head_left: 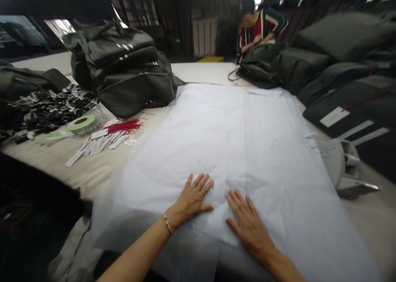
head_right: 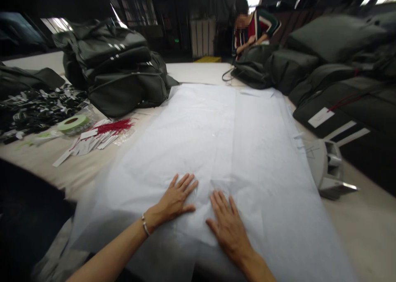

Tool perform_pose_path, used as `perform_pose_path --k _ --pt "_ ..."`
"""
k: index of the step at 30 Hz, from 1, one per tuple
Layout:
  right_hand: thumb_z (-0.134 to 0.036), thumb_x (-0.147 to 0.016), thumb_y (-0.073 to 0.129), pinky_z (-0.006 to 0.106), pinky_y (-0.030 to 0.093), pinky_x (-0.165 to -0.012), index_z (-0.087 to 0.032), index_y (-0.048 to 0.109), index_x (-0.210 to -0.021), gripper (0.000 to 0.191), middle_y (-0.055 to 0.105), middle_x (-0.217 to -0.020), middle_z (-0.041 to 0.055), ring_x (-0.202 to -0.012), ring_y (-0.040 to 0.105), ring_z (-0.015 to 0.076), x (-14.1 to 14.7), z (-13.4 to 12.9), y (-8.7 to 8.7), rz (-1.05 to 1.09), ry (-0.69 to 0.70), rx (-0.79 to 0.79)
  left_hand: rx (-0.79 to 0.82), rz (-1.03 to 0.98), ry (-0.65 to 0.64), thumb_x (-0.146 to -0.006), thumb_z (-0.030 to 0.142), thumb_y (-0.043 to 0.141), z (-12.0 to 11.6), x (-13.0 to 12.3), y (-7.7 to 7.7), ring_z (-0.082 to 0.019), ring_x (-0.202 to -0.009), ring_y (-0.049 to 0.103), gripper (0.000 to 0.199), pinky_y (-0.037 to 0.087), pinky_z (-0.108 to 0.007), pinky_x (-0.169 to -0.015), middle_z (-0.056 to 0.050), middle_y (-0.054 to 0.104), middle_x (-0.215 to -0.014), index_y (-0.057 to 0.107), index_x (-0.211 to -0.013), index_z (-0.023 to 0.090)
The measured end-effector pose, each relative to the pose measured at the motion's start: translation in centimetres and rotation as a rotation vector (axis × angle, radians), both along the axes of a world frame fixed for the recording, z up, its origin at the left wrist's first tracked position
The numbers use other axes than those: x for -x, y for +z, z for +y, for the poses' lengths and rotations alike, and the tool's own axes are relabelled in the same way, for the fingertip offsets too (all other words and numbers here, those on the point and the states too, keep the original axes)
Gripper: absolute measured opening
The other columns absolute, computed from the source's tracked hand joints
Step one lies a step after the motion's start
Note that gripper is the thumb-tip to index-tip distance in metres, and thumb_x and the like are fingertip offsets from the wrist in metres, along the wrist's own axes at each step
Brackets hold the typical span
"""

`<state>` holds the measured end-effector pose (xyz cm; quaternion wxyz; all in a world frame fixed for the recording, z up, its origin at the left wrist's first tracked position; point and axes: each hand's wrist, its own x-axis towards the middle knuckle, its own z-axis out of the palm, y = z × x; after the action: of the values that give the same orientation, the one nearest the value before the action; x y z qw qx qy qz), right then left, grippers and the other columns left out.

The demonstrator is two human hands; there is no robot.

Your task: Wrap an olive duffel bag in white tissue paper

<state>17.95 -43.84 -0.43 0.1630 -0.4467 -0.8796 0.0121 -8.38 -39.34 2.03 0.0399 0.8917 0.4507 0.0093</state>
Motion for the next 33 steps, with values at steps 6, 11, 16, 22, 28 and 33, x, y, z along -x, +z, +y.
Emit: perform_pose_path --k 6,11,16,22,28,33 --pt "-0.043 -0.101 0.036 0.049 0.025 -0.119 -0.02 0.037 -0.147 0.052 0.038 -0.152 0.0071 -0.143 0.028 0.0226 -3.5 -1.0 3.8 0.402 -0.179 0.386 0.1 0.021 0.029 -0.092 0.067 0.04 0.2 -0.7 -0.4 -0.028 -0.148 0.01 0.079 0.005 -0.058 -0.118 -0.009 0.017 -0.161 0.019 -0.153 0.022" --pt "-0.051 -0.094 0.045 0.044 0.036 -0.114 -0.025 0.058 -0.13 0.046 0.057 -0.137 0.0038 -0.131 0.048 0.0233 -8.1 -4.3 6.7 0.653 -0.618 0.46 0.078 0.026 0.028 -0.093 0.066 0.041 0.3 -0.5 -0.6 -0.028 -0.148 0.011 0.078 0.007 -0.058 -0.118 -0.009 0.018 -0.161 0.02 -0.153 0.023" --pt "-0.061 -0.08 0.058 0.043 0.05 -0.1 -0.024 0.072 -0.101 0.045 0.074 -0.103 0.0051 -0.1 0.067 0.0279 -10.3 -8.6 7.3 0.693 -0.894 0.494 0.057 0.04 0.018 -0.093 0.061 0.045 0.4 -0.5 -0.5 -0.029 -0.148 0.015 0.076 0.012 -0.059 -0.117 -0.011 0.022 -0.16 0.022 -0.153 0.021" --pt "-0.063 -0.073 0.061 0.039 0.059 -0.076 -0.021 0.073 -0.091 0.047 0.075 -0.083 0.0056 -0.084 0.071 0.0286 -9.2 -15.5 3.7 0.761 -0.981 1.049 0.05 0.074 0.011 -0.095 0.057 0.046 0.5 -0.6 -0.3 -0.03 -0.147 0.017 0.073 0.015 -0.06 -0.116 -0.012 0.023 -0.159 0.023 -0.153 0.019" --pt "-0.065 -0.068 0.061 0.037 0.057 -0.067 -0.019 0.073 -0.083 0.05 0.075 -0.082 0.0089 -0.079 0.071 0.0285 -11.5 -17.4 3.7 0.9 -1.045 1.107 -0.018 0.065 0.004 -0.095 0.055 0.046 0.6 -0.6 -0.2 -0.031 -0.146 0.022 0.068 0.018 -0.058 -0.116 -0.013 0.028 -0.157 0.03 -0.151 0.02" --pt "-0.066 -0.071 0.057 0.037 0.056 -0.07 -0.02 0.072 -0.082 0.049 0.073 -0.079 0.0071 -0.078 0.069 0.0269 -19.4 -10.2 8.6 0.843 -1.064 0.653 -0.134 0.006 -0.042 -0.091 0.064 0.044 1.3 0.7 -2.0 -0.032 -0.139 0.037 0.07 0.023 -0.056 -0.113 -0.012 0.037 -0.153 0.035 -0.149 0.024"
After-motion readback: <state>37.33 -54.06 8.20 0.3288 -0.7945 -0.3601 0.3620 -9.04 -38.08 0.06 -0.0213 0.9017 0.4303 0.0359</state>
